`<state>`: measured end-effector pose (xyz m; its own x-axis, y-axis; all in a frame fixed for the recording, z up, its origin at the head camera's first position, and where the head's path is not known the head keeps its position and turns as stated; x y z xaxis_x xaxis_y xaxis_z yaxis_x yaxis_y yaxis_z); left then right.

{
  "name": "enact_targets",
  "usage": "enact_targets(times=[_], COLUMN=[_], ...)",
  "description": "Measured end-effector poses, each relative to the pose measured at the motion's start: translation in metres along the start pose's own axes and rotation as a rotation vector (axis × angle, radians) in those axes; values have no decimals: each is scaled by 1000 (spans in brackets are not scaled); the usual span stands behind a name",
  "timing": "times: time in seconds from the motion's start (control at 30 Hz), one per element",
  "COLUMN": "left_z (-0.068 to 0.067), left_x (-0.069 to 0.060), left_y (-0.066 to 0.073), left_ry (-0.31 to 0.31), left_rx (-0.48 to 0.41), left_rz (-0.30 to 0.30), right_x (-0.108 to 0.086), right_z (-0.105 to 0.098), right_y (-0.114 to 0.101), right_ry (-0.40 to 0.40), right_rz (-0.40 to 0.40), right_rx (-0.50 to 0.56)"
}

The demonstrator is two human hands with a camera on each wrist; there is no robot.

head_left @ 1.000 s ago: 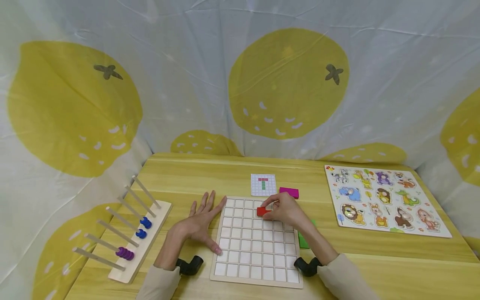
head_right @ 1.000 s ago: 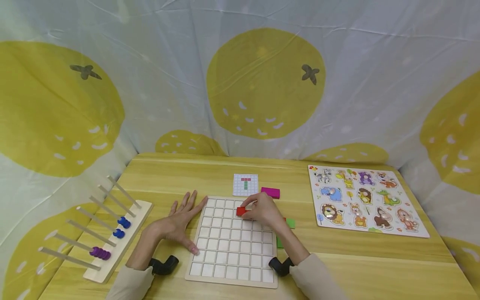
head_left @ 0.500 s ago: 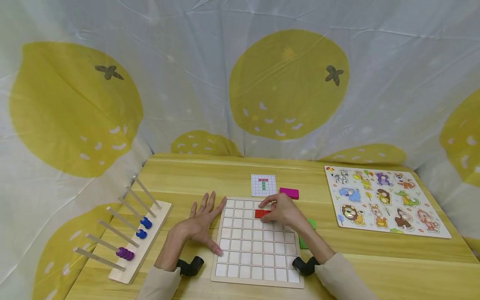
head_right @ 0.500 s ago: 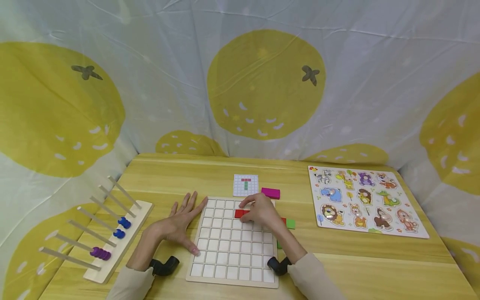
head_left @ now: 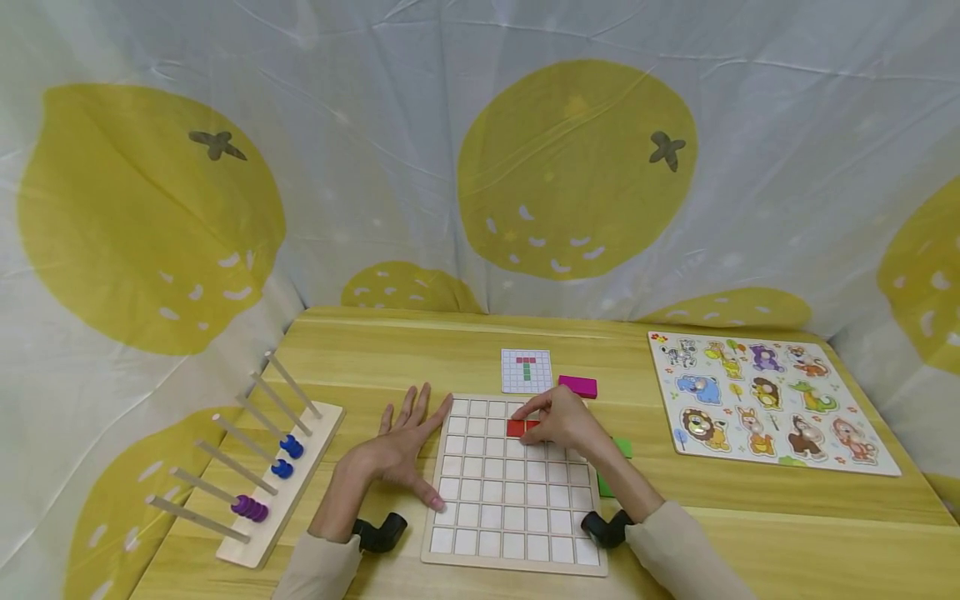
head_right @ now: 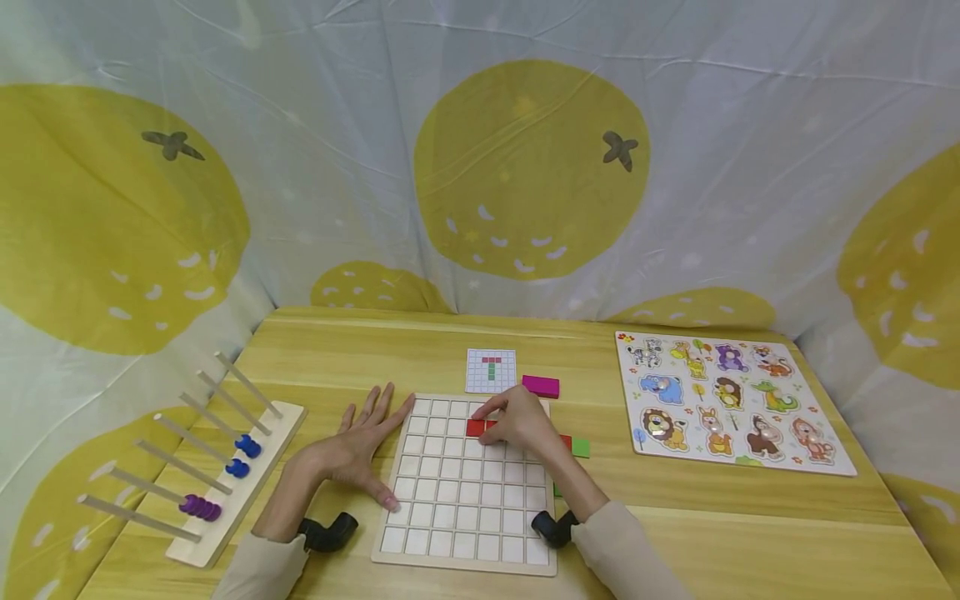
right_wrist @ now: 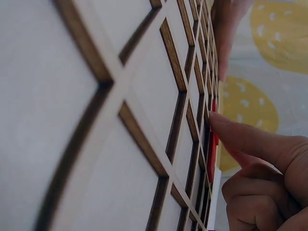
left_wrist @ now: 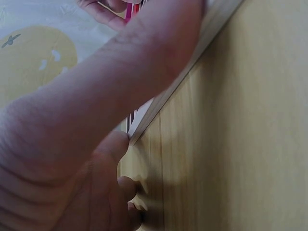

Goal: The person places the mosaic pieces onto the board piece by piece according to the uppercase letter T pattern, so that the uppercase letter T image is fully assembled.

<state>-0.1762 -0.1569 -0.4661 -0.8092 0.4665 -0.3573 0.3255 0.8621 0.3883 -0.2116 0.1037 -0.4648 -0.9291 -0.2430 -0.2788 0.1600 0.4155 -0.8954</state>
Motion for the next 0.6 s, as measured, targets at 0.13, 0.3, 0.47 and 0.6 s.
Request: enact_targets(times=[0.13, 0.3, 0.47, 0.6], left_z=[1, 1, 0, 0], left_x=[0, 0, 0, 0], left_y=[1, 1, 0, 0], left_ry=[-4, -5, 1, 4], left_rx=[-4, -2, 4, 2], left_rz=[0, -1, 3, 6], right_x=[0, -4, -15, -25], right_z=[0, -6, -29, -51], right_y=[0, 0, 7, 20], right_ry=[-8, -12, -3, -26], right_rz=[13, -5, -30, -51], right_rx=[21, 17, -36, -58])
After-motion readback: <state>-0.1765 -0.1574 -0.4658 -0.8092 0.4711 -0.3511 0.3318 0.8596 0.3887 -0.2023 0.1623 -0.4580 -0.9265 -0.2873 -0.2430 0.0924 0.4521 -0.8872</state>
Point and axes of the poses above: each hand's wrist, its own x-axis towards the middle knuckle, its own z-axis out of the palm, y = z × x, the point moved 4 cm from there along x, towards the middle knuckle, and after that the axes turned 8 degrees about x, right-handed, at the moved point
